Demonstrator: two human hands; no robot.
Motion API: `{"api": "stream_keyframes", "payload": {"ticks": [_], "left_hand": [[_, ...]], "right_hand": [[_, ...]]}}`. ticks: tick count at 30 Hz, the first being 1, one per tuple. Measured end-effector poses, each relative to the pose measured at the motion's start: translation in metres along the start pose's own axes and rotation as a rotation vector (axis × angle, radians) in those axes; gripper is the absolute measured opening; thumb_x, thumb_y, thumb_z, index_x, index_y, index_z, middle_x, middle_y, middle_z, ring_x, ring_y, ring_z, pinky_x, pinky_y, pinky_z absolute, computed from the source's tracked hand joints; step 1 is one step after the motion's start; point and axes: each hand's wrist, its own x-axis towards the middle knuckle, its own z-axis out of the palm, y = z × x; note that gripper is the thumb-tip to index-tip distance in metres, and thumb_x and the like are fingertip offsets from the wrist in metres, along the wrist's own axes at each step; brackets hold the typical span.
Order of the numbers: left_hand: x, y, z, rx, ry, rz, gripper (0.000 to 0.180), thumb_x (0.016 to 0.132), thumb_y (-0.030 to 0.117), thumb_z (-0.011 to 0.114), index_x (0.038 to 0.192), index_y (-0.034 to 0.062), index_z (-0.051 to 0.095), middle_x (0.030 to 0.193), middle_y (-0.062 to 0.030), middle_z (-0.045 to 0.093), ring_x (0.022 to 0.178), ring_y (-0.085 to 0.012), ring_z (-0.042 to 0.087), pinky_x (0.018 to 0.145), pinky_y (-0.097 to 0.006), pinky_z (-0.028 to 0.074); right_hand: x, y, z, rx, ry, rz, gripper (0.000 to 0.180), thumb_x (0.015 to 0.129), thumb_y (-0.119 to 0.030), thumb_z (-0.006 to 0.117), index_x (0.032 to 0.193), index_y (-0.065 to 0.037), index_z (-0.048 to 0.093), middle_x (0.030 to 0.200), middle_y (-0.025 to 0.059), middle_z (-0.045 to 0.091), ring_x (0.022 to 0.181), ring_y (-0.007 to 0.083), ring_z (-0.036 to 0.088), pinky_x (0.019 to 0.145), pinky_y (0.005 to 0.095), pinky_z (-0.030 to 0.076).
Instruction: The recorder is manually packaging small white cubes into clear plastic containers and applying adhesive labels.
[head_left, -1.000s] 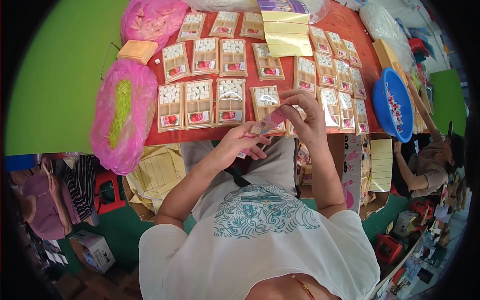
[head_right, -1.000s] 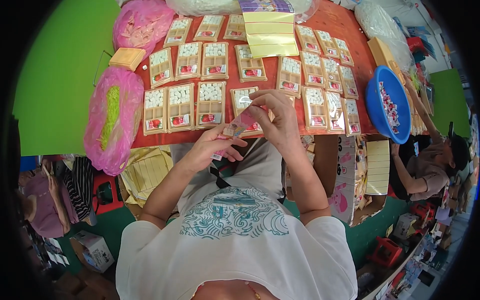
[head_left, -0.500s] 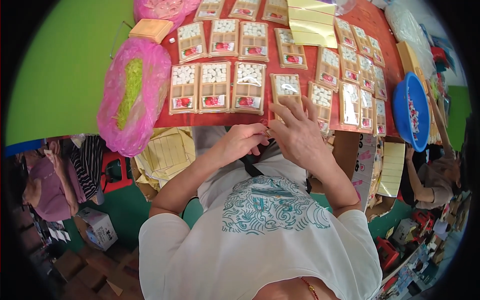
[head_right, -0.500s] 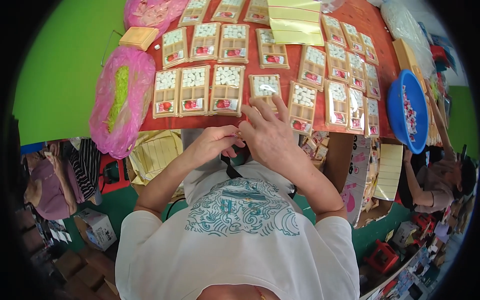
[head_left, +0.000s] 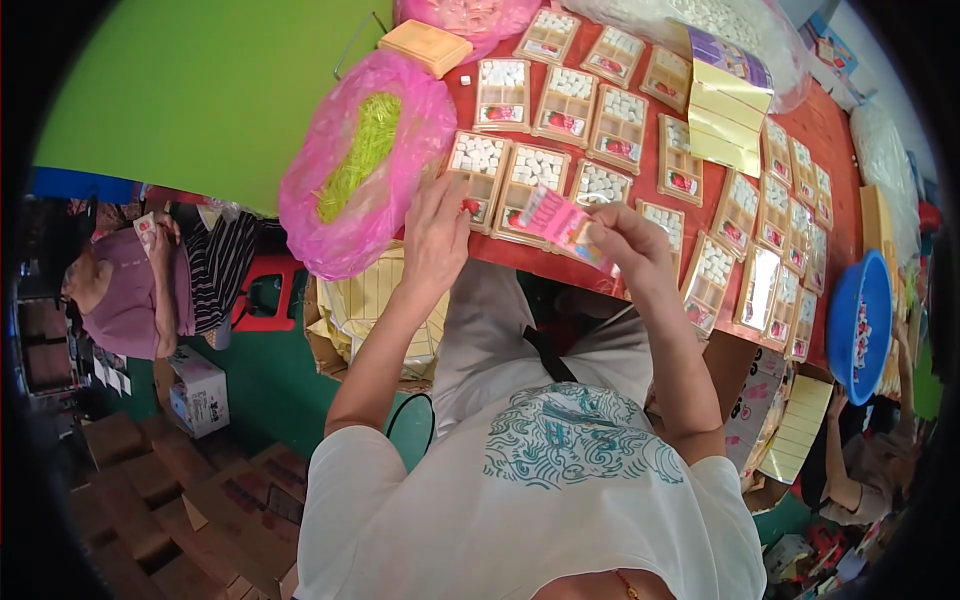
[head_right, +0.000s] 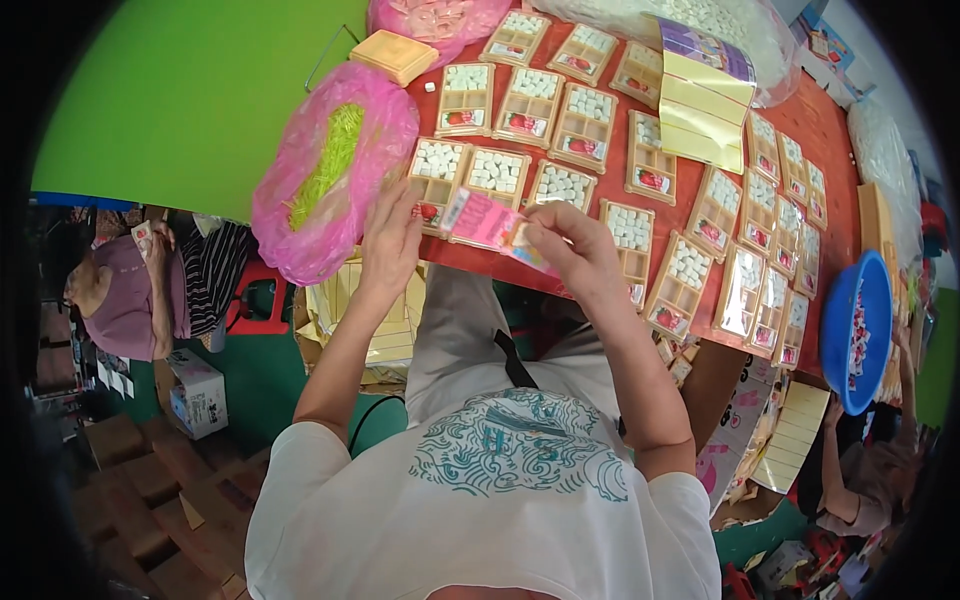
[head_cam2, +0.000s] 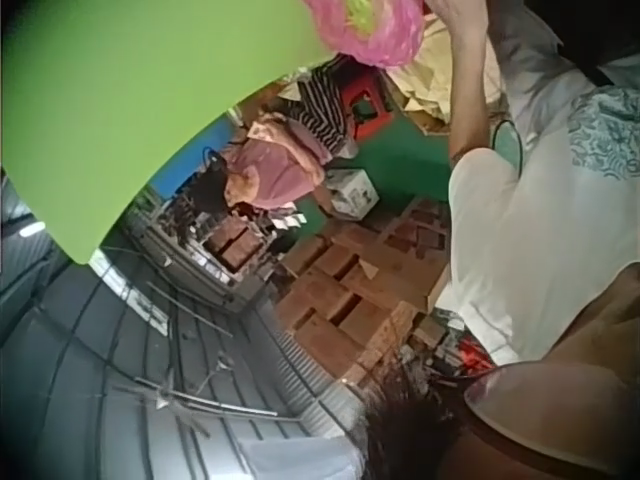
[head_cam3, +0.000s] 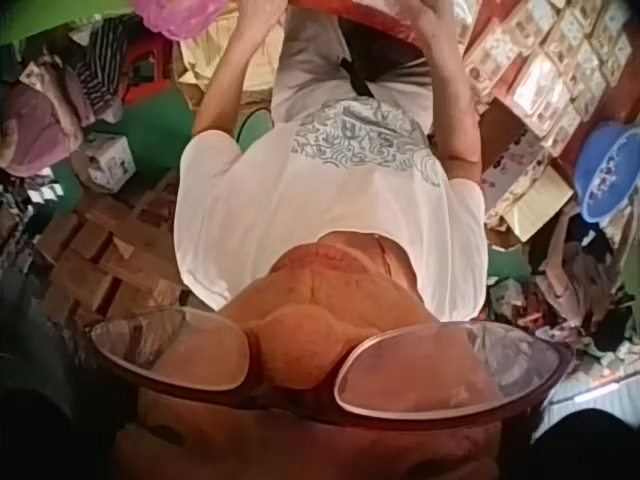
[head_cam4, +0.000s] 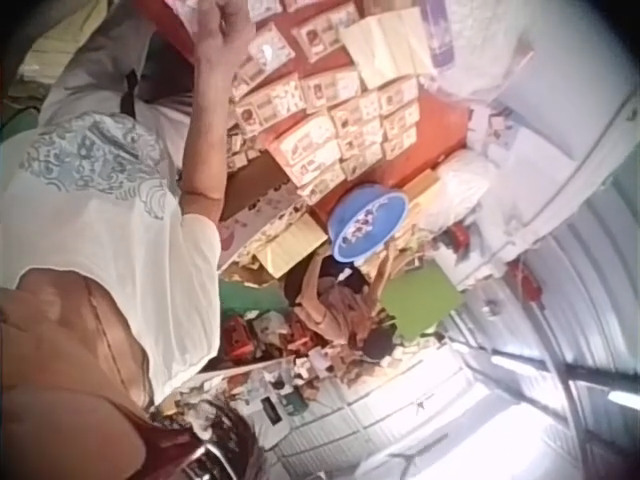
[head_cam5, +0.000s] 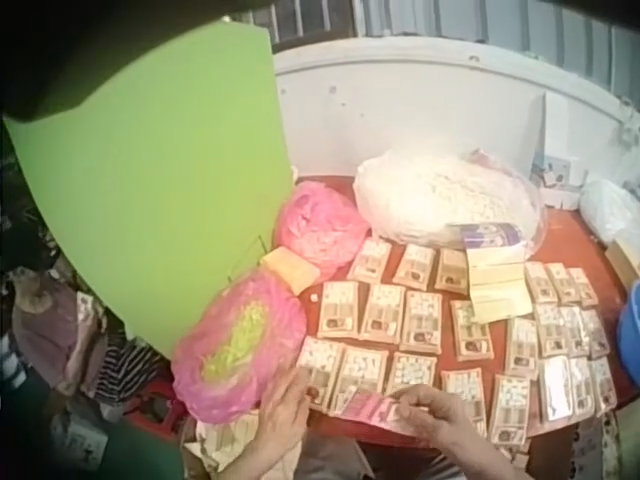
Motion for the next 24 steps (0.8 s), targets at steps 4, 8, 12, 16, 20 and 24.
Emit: {"api": "stream_keyframes", "payload": {"ticks": [4, 8, 12, 16, 20, 24], "left_hand": [[-0.006, -0.007, 0.005, 0.276, -0.174, 0.123, 0.04, 0.085, 0.016, 0.061, 0.122, 0.004, 0.055, 0.131, -0.0158, 0.05, 0.127, -0.0334, 0.041, 0.102, -0.052, 0.03], [-0.01, -0.009, 0.005, 0.303, -0.223, 0.114, 0.043, 0.085, 0.019, 0.062, 0.125, 0.0037, 0.055, 0.132, -0.0151, 0.049, 0.131, -0.0323, 0.038, 0.104, -0.056, 0.027], [-0.01, -0.013, 0.005, 0.286, -0.192, 0.108, 0.041, 0.084, 0.018, 0.062, 0.122, 0.0028, 0.056, 0.131, -0.0153, 0.05, 0.129, -0.0327, 0.04, 0.104, -0.054, 0.028], [-0.003, -0.014, 0.003, 0.237, -0.167, 0.111, 0.037, 0.082, 0.016, 0.063, 0.116, 0.001, 0.06, 0.126, -0.0163, 0.053, 0.123, -0.0346, 0.045, 0.103, -0.051, 0.03], [-0.004, -0.012, 0.001, 0.224, -0.156, 0.101, 0.033, 0.083, 0.012, 0.061, 0.113, -0.0013, 0.061, 0.125, -0.0175, 0.054, 0.123, -0.0354, 0.046, 0.104, -0.05, 0.03], [-0.009, -0.012, 0.002, 0.221, -0.128, 0.106, 0.033, 0.082, 0.011, 0.062, 0.112, -0.0021, 0.061, 0.125, -0.0179, 0.054, 0.122, -0.0361, 0.046, 0.104, -0.051, 0.031]], "right_hand": [[0.049, 0.004, 0.021, 0.226, 0.036, 0.183, 0.012, 0.089, -0.016, 0.062, 0.086, -0.004, 0.064, 0.075, -0.0032, 0.059, 0.064, 0.0034, 0.05, 0.057, 0.0197, 0.039], [0.084, 0.018, 0.034, 0.287, 0.075, 0.165, 0.012, 0.087, -0.016, 0.063, 0.084, -0.005, 0.064, 0.07, -0.0025, 0.058, 0.058, 0.0038, 0.049, 0.051, 0.0199, 0.037], [0.106, 0.02, 0.054, 0.263, 0.035, 0.196, 0.011, 0.086, -0.016, 0.063, 0.084, -0.006, 0.065, 0.07, -0.0023, 0.058, 0.059, 0.0046, 0.05, 0.053, 0.02, 0.037], [0.139, 0.024, 0.063, 0.035, -0.066, 0.207, 0.019, 0.084, -0.022, 0.064, 0.087, -0.003, 0.066, 0.071, -0.0023, 0.058, 0.063, 0.0061, 0.051, 0.056, 0.0222, 0.037], [0.169, 0.029, 0.064, -0.229, -0.191, 0.131, 0.023, 0.081, -0.024, 0.064, 0.081, -0.001, 0.064, 0.07, -0.0021, 0.055, 0.066, 0.0076, 0.049, 0.06, 0.0249, 0.038], [0.184, 0.048, 0.06, -0.326, -0.321, -0.1, 0.028, 0.077, -0.022, 0.062, 0.079, 0.006, 0.065, 0.071, 0.0101, 0.061, 0.069, 0.0172, 0.057, 0.065, 0.0304, 0.044]]}}
